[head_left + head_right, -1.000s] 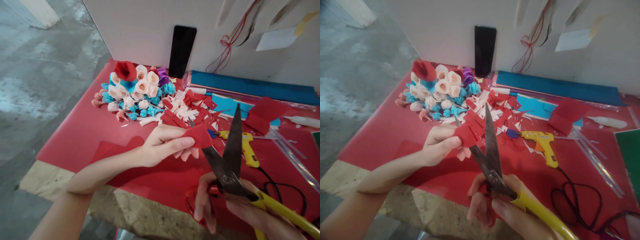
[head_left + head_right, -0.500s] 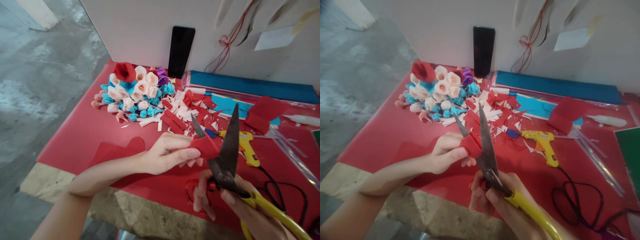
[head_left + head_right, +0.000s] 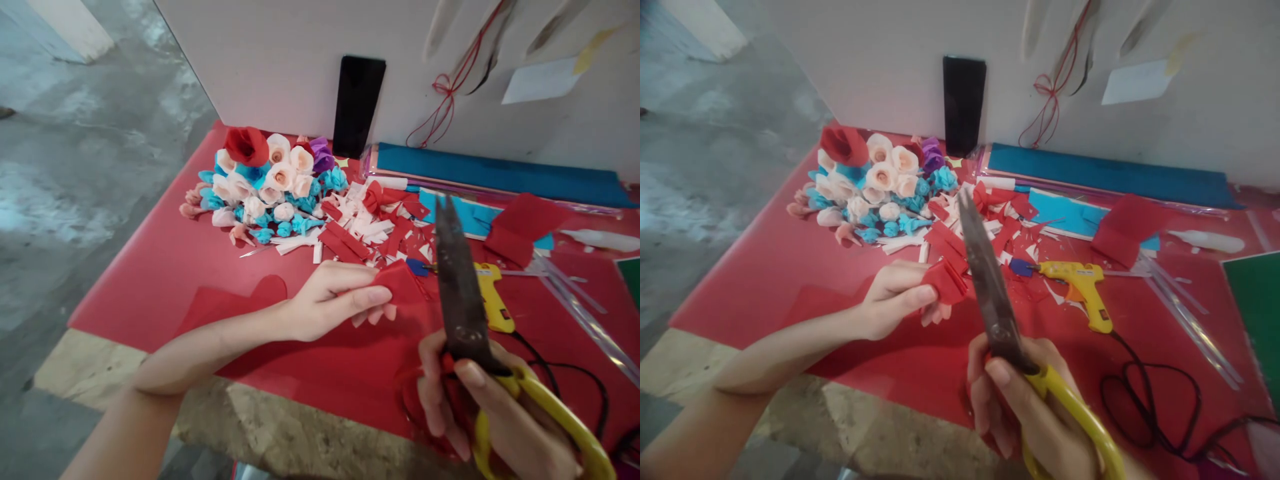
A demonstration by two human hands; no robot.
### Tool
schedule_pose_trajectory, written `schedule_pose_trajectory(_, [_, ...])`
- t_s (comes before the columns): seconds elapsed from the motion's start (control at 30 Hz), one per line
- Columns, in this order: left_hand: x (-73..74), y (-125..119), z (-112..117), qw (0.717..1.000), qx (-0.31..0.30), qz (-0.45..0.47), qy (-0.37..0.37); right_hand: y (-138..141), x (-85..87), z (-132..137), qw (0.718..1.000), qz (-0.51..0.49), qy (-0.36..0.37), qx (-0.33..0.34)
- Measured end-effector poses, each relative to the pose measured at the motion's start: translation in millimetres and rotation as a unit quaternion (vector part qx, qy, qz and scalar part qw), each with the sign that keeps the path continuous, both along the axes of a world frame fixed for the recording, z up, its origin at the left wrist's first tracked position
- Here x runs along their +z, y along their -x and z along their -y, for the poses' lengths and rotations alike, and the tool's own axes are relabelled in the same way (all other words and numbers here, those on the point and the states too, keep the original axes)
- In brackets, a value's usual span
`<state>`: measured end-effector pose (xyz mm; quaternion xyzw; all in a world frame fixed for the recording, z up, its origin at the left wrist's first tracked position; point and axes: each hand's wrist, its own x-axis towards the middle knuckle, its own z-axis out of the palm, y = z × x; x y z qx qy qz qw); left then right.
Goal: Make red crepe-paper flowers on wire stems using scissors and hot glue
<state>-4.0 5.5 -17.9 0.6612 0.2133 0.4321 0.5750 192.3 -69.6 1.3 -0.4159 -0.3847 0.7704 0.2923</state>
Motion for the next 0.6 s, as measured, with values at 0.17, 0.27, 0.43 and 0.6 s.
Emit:
schedule_pose_trajectory(0.17, [-1.8, 0, 0, 1.000, 0.010, 0.002, 0.025, -5, -13.5, -24, 0.864, 0.400, -0.305, -0.027])
schedule_pose_trajectory(0.27, [-5.3, -1, 0, 0.998, 0.022, 0.024, 0.046, -6, -36.4, -41, 0.789, 0.478, -0.386, 0.021])
schedule_pose_trajectory(0.43, [-13.1, -3, -1, 0.991, 0.062, 0.064, 0.104, -10, -68.8, -45, 0.739, 0.486, -0.445, 0.141])
schedule_pose_trajectory(0.6, [-10.5, -4, 1, 0.993, 0.060, 0.028, 0.093, -12, -70.7, -44, 0.708, 0.488, -0.488, 0.151])
